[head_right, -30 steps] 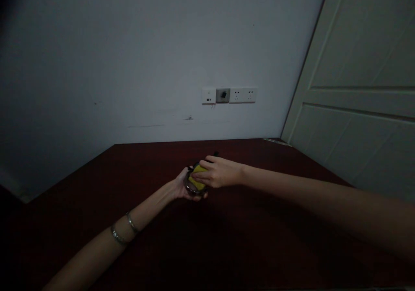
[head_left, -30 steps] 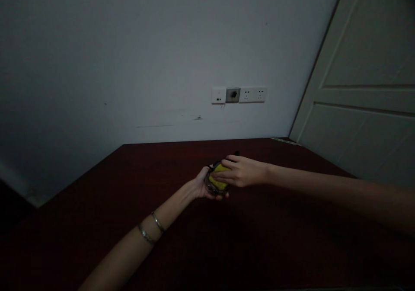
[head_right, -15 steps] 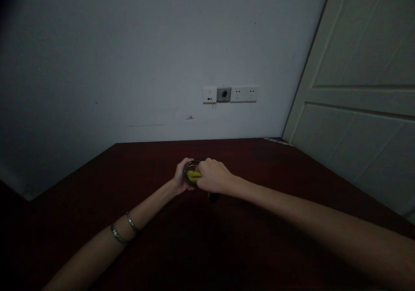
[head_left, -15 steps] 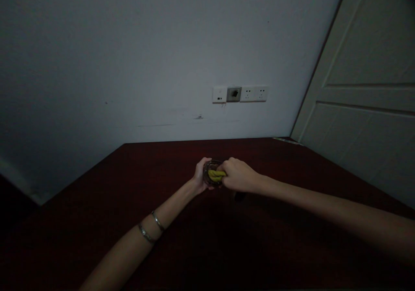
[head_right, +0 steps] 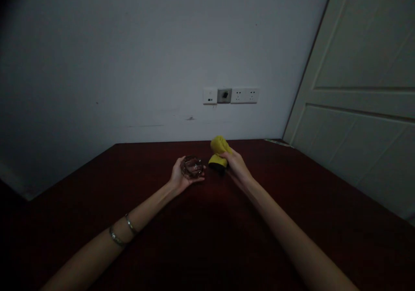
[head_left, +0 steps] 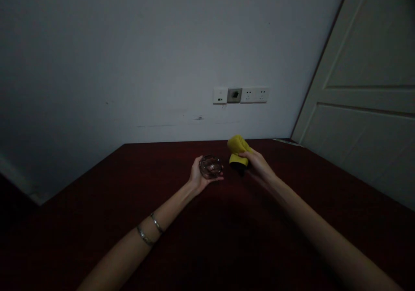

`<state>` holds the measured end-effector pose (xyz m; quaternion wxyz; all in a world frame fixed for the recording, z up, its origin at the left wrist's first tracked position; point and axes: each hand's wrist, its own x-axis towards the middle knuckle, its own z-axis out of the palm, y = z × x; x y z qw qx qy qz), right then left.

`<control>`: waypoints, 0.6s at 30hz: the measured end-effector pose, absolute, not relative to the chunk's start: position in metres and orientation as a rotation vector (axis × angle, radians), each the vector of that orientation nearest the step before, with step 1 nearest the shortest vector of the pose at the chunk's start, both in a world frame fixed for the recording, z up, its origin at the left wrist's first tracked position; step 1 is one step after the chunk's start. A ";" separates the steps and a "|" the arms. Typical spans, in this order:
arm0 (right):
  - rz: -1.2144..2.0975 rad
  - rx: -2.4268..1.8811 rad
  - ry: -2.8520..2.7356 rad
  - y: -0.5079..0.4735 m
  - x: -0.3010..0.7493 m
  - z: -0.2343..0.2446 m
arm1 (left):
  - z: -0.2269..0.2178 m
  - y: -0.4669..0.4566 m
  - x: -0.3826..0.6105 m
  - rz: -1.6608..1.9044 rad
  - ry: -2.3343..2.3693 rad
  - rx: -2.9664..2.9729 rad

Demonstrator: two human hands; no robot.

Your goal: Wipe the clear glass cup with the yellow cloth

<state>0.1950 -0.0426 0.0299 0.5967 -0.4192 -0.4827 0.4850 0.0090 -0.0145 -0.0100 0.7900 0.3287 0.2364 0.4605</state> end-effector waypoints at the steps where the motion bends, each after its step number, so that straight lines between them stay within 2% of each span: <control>1: 1.156 -1.008 -1.058 -0.043 0.193 0.020 | -0.010 -0.014 0.009 1.039 0.498 0.675; 7: 1.402 -0.896 -0.954 -0.062 0.158 -0.017 | -0.011 -0.014 0.012 1.231 0.427 0.717; 14: 1.168 -0.823 -1.086 -0.057 0.149 -0.019 | -0.023 -0.012 0.014 1.341 0.549 0.995; 18: 1.050 -0.819 -1.155 -0.052 0.162 -0.029 | -0.022 -0.010 0.013 1.292 0.599 1.181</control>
